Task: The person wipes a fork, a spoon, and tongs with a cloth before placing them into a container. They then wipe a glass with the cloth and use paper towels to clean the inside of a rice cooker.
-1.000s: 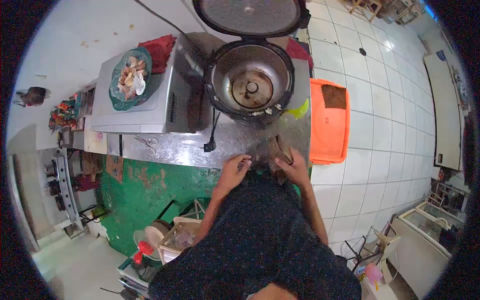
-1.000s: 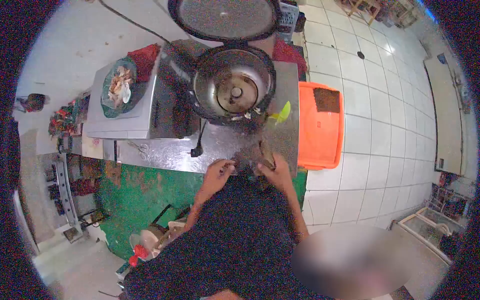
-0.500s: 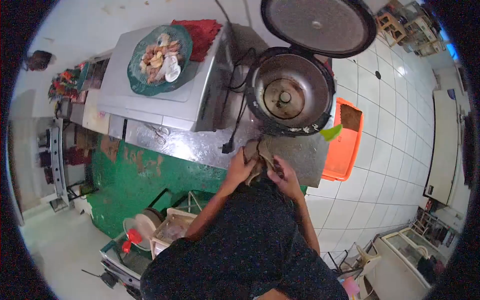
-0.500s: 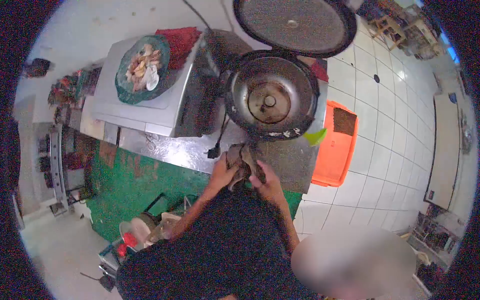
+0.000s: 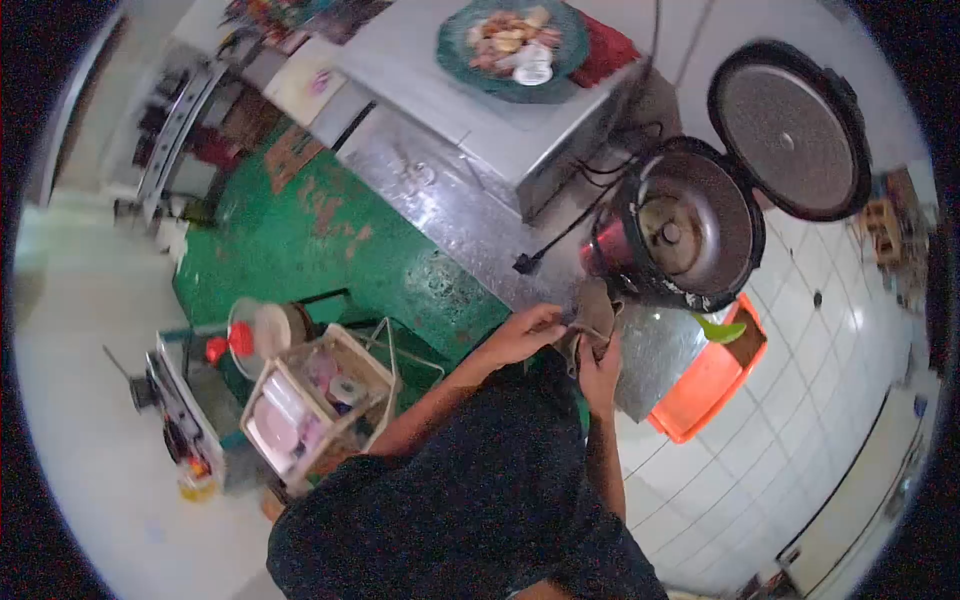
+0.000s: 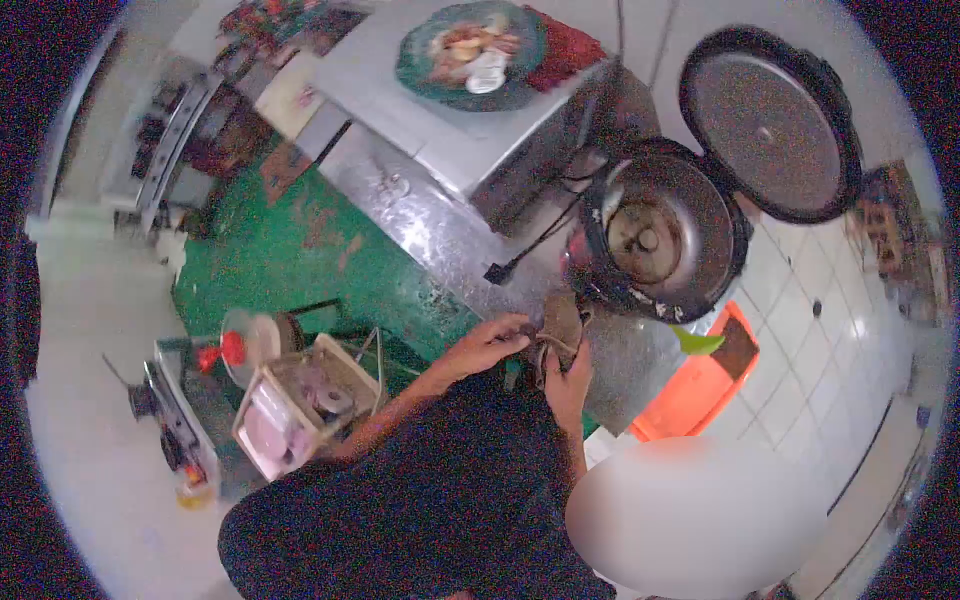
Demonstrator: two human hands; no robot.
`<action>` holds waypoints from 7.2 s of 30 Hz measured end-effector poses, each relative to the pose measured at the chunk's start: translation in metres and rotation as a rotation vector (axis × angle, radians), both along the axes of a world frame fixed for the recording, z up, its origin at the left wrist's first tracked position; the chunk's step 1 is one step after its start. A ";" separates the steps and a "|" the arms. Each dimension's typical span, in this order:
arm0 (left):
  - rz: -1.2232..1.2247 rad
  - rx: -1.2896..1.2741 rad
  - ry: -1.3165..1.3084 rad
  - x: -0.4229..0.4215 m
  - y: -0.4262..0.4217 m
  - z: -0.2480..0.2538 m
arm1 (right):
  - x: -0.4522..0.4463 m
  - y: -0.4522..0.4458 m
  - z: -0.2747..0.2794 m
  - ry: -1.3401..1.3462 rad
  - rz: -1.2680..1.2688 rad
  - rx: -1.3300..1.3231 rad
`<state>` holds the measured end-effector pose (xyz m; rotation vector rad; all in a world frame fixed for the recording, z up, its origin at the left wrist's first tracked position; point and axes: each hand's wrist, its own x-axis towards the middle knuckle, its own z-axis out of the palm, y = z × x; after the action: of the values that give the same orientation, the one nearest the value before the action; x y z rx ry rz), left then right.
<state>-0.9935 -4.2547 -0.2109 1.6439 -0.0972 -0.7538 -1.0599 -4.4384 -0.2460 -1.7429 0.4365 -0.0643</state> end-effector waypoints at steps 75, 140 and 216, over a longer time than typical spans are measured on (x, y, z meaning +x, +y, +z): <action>3.268 0.689 -0.001 -0.330 0.550 -0.061 | -0.120 0.977 -0.005 -0.094 2.701 0.182; 2.830 0.692 0.493 -0.421 0.603 -0.158 | -0.218 1.018 -0.040 -0.685 2.826 -0.473; 2.816 -0.568 -0.751 -0.431 0.611 0.055 | -0.261 0.963 0.100 0.948 2.821 0.316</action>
<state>-1.4246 -3.6434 -0.1559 0.1613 1.1017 1.8060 -1.3212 -3.4754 -0.1462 -0.5288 -1.4833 2.5023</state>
